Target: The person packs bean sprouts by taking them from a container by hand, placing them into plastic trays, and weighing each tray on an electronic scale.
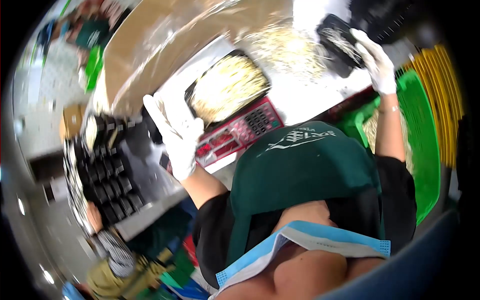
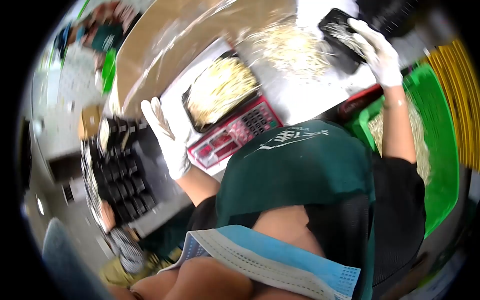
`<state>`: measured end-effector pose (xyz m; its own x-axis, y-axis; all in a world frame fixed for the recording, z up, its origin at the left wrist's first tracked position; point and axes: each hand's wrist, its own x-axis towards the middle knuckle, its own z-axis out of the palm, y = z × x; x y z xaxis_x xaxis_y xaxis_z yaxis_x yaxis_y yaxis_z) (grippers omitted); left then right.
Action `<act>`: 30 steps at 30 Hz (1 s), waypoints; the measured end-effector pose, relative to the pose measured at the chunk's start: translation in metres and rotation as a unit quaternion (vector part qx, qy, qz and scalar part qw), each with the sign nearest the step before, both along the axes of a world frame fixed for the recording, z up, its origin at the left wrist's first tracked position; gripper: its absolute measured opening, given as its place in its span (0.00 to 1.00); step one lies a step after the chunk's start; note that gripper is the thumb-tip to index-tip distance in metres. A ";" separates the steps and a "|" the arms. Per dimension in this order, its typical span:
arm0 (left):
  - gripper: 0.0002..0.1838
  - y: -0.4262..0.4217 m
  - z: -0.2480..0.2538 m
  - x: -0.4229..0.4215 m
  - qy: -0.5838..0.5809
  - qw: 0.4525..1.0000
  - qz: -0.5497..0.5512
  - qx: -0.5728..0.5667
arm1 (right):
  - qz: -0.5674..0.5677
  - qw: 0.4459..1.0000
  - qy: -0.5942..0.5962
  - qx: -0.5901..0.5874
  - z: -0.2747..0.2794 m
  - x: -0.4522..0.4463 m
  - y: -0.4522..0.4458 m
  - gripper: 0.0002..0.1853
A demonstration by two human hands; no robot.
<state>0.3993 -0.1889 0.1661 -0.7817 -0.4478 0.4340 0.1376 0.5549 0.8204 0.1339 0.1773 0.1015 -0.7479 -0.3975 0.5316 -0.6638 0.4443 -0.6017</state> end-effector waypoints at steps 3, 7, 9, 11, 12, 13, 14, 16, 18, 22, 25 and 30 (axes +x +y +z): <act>0.38 -0.039 -0.009 0.042 0.040 0.984 0.129 0.112 | 0.145 0.950 -0.182 -0.208 0.008 0.014 -0.040 0.22; 0.23 -0.066 0.001 0.054 0.035 0.960 0.206 0.186 | 0.283 0.925 -0.171 -0.186 0.013 0.047 -0.121 0.32; 0.25 -0.039 0.002 0.029 0.035 0.977 0.107 0.180 | 0.354 0.905 -0.144 -0.185 0.015 0.065 -0.172 0.36; 0.27 -0.030 -0.020 -0.004 -0.108 0.961 0.109 -0.229 | 0.356 0.920 -0.106 -0.122 0.026 0.085 -0.215 0.37; 0.28 -0.019 -0.023 -0.018 -0.141 0.933 0.084 -0.321 | 0.348 0.934 -0.068 -0.047 0.034 0.085 -0.227 0.37; 0.26 -0.006 -0.025 -0.023 -0.160 0.969 -0.015 -0.189 | 0.332 0.943 -0.024 0.015 0.031 0.086 -0.236 0.35; 0.25 0.010 -0.019 -0.029 -0.183 0.978 -0.092 -0.043 | 0.309 0.948 0.019 0.076 0.022 0.084 -0.241 0.34; 0.26 0.011 -0.035 -0.037 -0.110 0.907 0.011 -0.406 | 0.373 0.904 0.072 0.197 0.011 0.082 -0.237 0.26; 0.19 0.019 -0.012 -0.047 -0.054 0.906 0.022 -0.419 | 0.311 0.878 0.057 0.361 0.033 0.091 -0.238 0.23; 0.10 0.014 -0.032 -0.051 -0.302 0.942 -0.115 0.089 | 0.369 0.866 -0.140 0.308 0.055 0.070 -0.243 0.23; 0.38 0.008 -0.040 -0.051 -0.239 0.967 -0.077 -0.039 | 0.372 0.902 0.130 0.178 0.058 0.035 -0.247 0.23; 0.56 0.011 -0.013 -0.056 -0.263 0.944 -0.010 -0.201 | 0.230 0.927 0.012 0.296 0.084 -0.099 -0.354 0.26</act>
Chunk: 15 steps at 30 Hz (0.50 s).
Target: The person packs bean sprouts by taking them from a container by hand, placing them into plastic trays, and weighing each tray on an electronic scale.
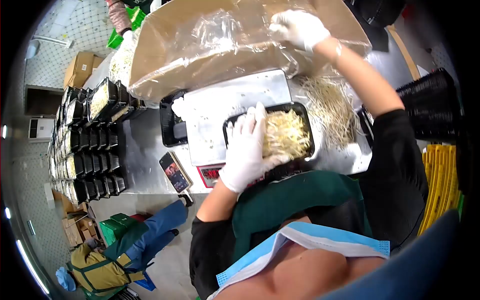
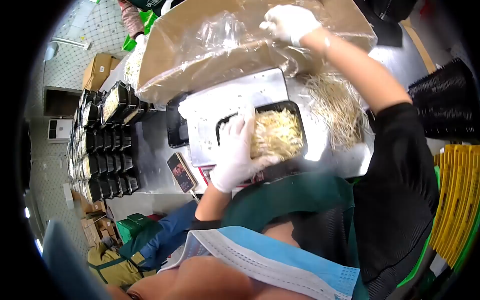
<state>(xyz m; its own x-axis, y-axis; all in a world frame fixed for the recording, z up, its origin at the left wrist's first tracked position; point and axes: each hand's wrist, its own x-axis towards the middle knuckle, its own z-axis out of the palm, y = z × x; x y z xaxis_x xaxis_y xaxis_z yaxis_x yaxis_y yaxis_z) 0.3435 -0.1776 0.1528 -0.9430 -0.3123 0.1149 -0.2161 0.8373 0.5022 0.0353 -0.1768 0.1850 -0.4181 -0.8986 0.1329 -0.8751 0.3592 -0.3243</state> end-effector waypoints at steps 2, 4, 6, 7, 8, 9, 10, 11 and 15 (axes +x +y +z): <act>0.61 0.000 0.008 -0.002 -0.048 0.999 0.011 -0.003 | -0.001 0.983 0.183 -0.013 -0.080 -0.126 -0.063 0.25; 0.61 -0.001 0.008 -0.004 -0.071 0.997 0.018 -0.005 | -0.038 0.987 0.094 0.124 -0.080 -0.157 -0.098 0.29; 0.61 -0.005 0.006 -0.005 -0.070 0.998 0.006 -0.001 | -0.063 0.970 0.081 0.219 -0.092 -0.166 -0.122 0.30; 0.61 -0.006 0.006 -0.006 -0.060 0.998 0.009 0.008 | -0.072 0.955 0.098 0.270 -0.105 -0.162 -0.133 0.31; 0.62 -0.006 0.005 -0.005 -0.053 0.998 0.014 0.020 | -0.062 0.941 0.121 0.311 -0.109 -0.154 -0.140 0.29; 0.61 -0.007 0.003 -0.006 -0.061 0.998 0.018 0.020 | -0.049 0.924 0.144 0.351 -0.108 -0.141 -0.144 0.27; 0.61 -0.007 0.002 -0.005 -0.069 0.997 0.024 0.023 | -0.023 0.909 0.171 0.380 -0.101 -0.133 -0.139 0.24; 0.61 -0.004 0.002 -0.004 -0.066 0.997 0.029 0.001 | -0.012 0.908 0.169 0.383 -0.096 -0.124 -0.131 0.24; 0.63 -0.001 0.002 -0.004 -0.008 0.993 0.060 -0.101 | -0.116 0.981 0.067 0.139 -0.014 -0.085 -0.097 0.22</act>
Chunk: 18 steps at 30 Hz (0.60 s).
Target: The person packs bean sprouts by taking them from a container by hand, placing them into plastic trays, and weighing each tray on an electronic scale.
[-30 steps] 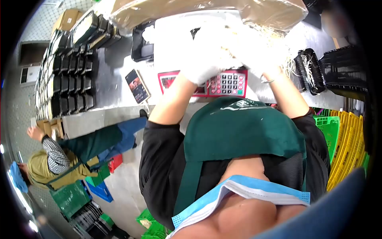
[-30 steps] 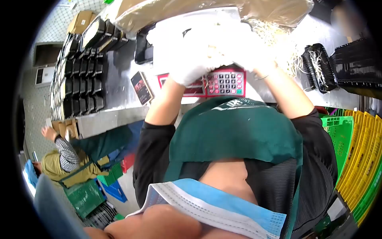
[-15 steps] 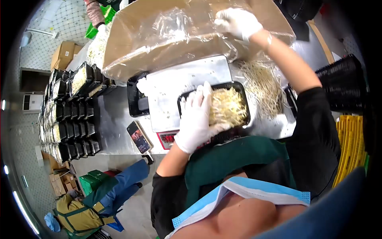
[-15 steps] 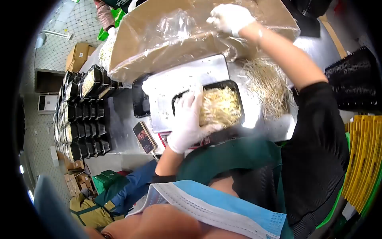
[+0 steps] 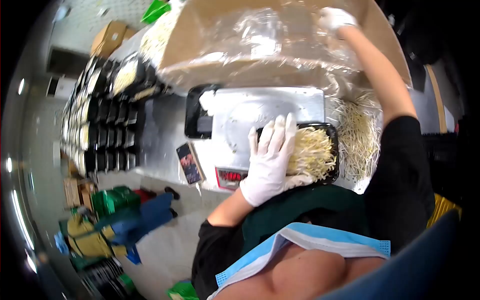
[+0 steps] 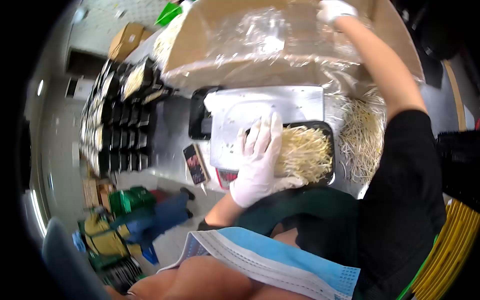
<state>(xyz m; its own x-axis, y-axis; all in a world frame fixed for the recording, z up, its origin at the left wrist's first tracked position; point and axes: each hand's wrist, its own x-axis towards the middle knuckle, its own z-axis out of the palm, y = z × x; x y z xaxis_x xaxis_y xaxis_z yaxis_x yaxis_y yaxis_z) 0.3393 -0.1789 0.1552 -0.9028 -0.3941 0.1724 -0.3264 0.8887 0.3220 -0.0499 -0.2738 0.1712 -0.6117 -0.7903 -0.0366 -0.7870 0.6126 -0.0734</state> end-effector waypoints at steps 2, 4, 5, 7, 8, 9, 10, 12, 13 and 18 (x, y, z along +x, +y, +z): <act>0.64 -0.001 -0.001 0.007 0.060 0.998 0.008 -0.009 | 0.034 0.968 0.039 -0.247 -0.020 -0.024 0.029 0.24; 0.67 -0.002 0.003 0.024 0.095 0.993 -0.014 0.069 | 0.070 0.925 -0.157 -0.340 0.032 0.047 0.096 0.16; 0.68 -0.003 0.004 0.035 0.117 0.985 -0.030 0.122 | 0.139 0.868 -0.194 -0.435 0.033 0.071 0.126 0.16; 0.71 -0.011 0.013 0.058 0.187 0.945 -0.040 0.267 | 0.226 0.807 -0.243 -0.489 0.037 0.119 0.180 0.15; 0.65 -0.015 0.006 0.064 0.232 0.924 -0.018 0.304 | 0.239 0.827 -0.226 -0.456 0.040 0.138 0.207 0.16; 0.58 -0.020 0.006 0.065 0.275 0.899 -0.001 0.341 | 0.294 0.807 -0.227 -0.459 0.040 0.155 0.224 0.16; 0.49 -0.028 0.007 0.058 0.332 0.817 0.005 0.471 | 0.339 0.785 -0.211 -0.474 0.040 0.168 0.235 0.16; 0.42 -0.044 0.011 0.053 0.412 0.601 -0.071 0.682 | 0.404 0.761 -0.205 -0.464 0.036 0.192 0.247 0.14; 0.43 -0.049 0.007 0.058 0.416 0.471 -0.155 0.762 | 0.422 0.762 -0.215 -0.441 0.036 0.205 0.251 0.14; 0.35 -0.026 0.042 0.054 0.343 0.766 -0.079 0.537 | 0.425 0.797 -0.140 -0.405 0.023 0.200 0.266 0.21</act>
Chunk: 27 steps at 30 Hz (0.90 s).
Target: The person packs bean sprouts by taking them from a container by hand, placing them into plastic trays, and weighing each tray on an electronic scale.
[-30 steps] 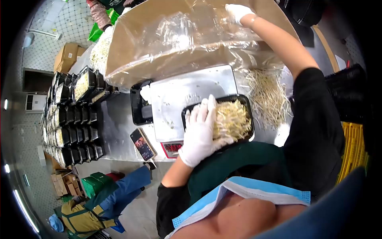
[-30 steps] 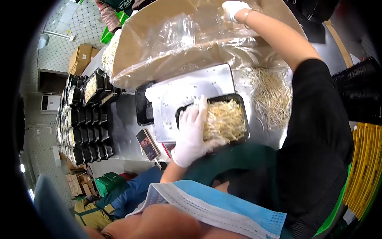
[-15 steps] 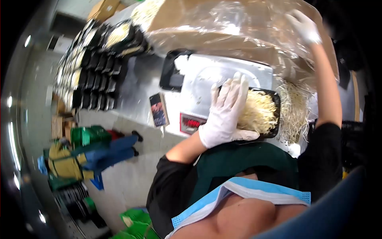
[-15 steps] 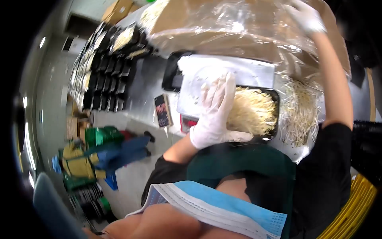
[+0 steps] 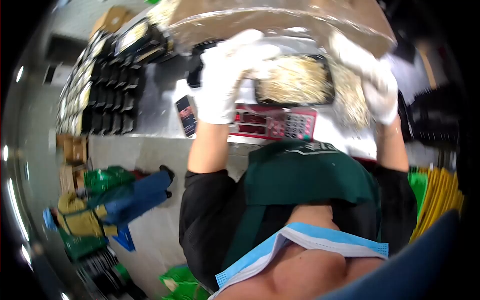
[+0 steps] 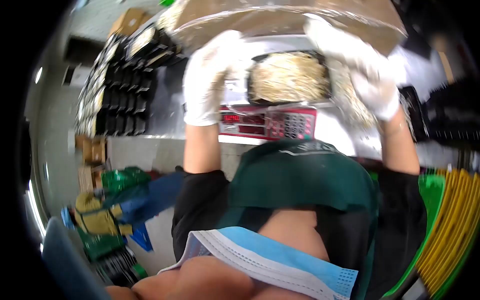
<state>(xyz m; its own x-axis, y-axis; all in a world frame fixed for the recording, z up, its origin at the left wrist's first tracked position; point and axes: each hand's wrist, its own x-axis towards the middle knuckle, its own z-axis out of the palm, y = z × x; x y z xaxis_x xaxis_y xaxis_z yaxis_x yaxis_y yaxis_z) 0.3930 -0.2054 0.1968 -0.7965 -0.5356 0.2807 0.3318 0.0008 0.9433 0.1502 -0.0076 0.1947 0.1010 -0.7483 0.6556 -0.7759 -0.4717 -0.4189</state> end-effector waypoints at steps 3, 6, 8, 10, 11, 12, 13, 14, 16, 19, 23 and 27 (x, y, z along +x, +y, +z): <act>0.34 0.016 0.010 -0.011 0.041 0.998 0.044 -0.027 | 0.040 0.859 -0.510 0.022 0.005 0.049 -0.002 0.28; 0.29 0.012 -0.003 0.001 -0.029 0.999 -0.041 -0.009 | -0.038 0.885 -0.457 0.083 -0.027 0.048 -0.001 0.25; 0.20 0.016 -0.019 0.007 -0.016 0.999 0.024 -0.039 | -0.084 0.913 -0.397 0.043 -0.050 0.040 -0.007 0.22; 0.13 0.003 -0.029 -0.008 -0.055 0.942 0.156 -0.293 | -0.163 0.937 -0.300 -0.071 -0.055 0.040 -0.024 0.14; 0.13 -0.004 -0.034 -0.016 -0.028 0.945 0.175 -0.274 | -0.159 0.932 -0.321 -0.048 -0.054 0.032 -0.038 0.11; 0.13 -0.010 -0.038 -0.019 -0.085 0.948 0.171 -0.254 | -0.221 0.951 -0.216 -0.020 -0.061 0.018 -0.049 0.11; 0.13 -0.019 -0.041 -0.026 -0.136 0.948 0.162 -0.237 | -0.281 0.954 -0.104 0.003 -0.068 0.002 -0.059 0.12; 0.12 -0.041 -0.064 -0.036 -0.209 0.902 0.213 -0.312 | -0.299 0.945 -0.117 0.057 -0.084 -0.012 -0.074 0.14; 0.13 -0.062 -0.104 -0.037 -0.303 0.824 0.275 -0.391 | -0.354 0.918 -0.098 0.150 -0.079 -0.003 -0.075 0.17; 0.15 -0.063 -0.134 -0.036 -0.353 0.776 0.315 -0.417 | -0.294 0.935 -0.142 0.135 -0.115 -0.011 -0.066 0.19; 0.19 -0.061 -0.141 -0.037 -0.364 0.762 0.331 -0.422 | -0.212 0.941 -0.223 0.144 -0.130 -0.011 -0.059 0.18; 0.23 -0.065 -0.144 -0.037 -0.356 0.771 0.327 -0.413 | -0.161 0.885 -0.367 0.238 -0.123 -0.010 -0.059 0.15</act>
<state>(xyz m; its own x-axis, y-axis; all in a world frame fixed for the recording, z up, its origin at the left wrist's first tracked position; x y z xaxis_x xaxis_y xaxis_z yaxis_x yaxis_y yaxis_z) 0.3558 -0.2700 0.0532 -0.5417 -0.7608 0.3574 -0.5973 0.6476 0.4732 0.1407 -0.0669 0.0719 -0.4905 -0.8695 0.0589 -0.2743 0.0899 -0.9574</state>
